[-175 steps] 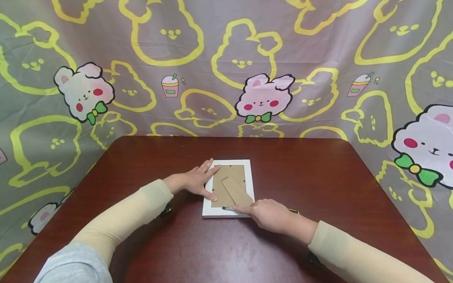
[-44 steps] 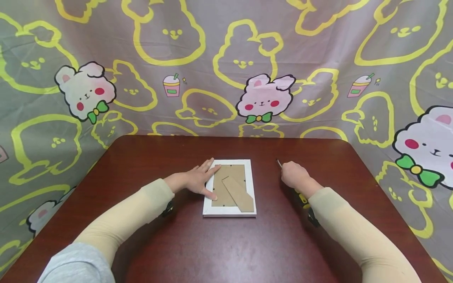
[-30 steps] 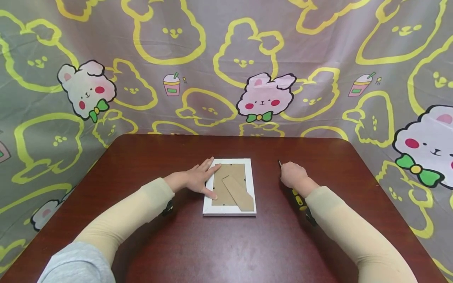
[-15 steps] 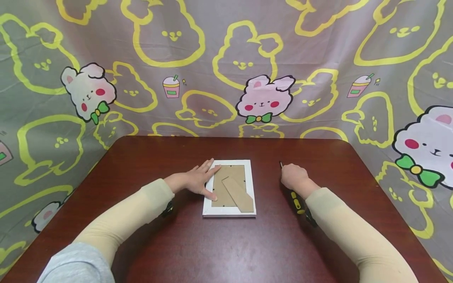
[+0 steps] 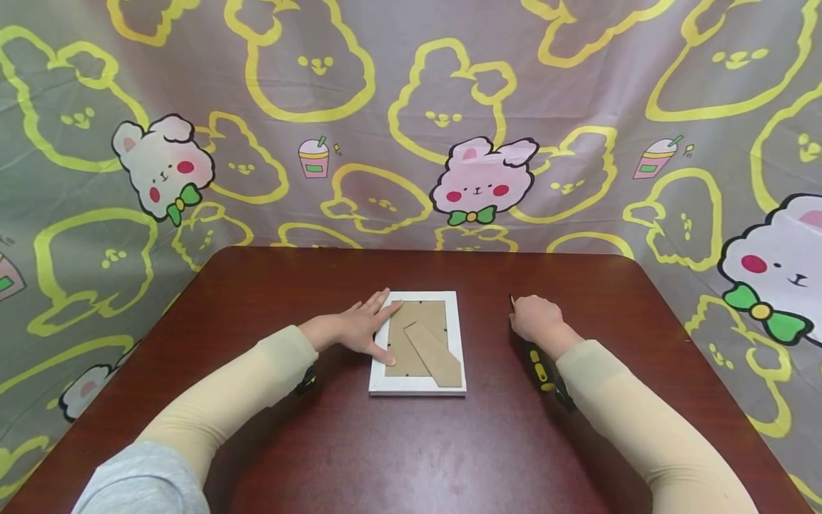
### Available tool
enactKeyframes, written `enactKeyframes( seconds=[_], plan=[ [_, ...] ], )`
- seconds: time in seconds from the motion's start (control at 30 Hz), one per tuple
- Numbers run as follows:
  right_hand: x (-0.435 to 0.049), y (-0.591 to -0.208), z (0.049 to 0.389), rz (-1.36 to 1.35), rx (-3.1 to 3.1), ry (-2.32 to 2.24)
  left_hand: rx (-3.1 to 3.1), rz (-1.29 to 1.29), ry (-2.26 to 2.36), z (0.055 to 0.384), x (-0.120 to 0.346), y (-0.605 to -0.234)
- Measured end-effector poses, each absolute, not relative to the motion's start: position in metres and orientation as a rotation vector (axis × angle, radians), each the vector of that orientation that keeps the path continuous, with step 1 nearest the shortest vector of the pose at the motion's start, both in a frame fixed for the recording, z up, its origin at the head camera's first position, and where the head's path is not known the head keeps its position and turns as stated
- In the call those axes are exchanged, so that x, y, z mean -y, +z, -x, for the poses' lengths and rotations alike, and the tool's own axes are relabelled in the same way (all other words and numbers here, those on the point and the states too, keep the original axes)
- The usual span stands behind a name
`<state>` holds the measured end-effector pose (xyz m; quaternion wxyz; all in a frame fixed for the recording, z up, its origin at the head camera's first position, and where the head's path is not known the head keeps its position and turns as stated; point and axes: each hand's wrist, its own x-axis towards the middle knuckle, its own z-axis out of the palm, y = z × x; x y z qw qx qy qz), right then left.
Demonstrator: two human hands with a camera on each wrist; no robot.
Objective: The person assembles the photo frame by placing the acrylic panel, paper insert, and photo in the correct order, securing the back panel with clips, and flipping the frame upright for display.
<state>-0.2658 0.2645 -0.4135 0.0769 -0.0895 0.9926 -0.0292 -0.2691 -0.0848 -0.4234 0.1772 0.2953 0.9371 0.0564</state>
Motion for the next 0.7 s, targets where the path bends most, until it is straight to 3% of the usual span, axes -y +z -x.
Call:
enactKeyframes(
  seconds=[0.37, 0.7],
  plan=[
    [-0.267, -0.407, 0.267, 0.337, -3.274, -0.090, -2.619, -0.828, 0.201, 0.263, 0.083, -0.415],
    [-0.236, -0.385, 0.254, 0.411, -3.264, -0.430, -2.609, -0.838, 0.262, 0.263, 0.086, -0.414]
  ],
)
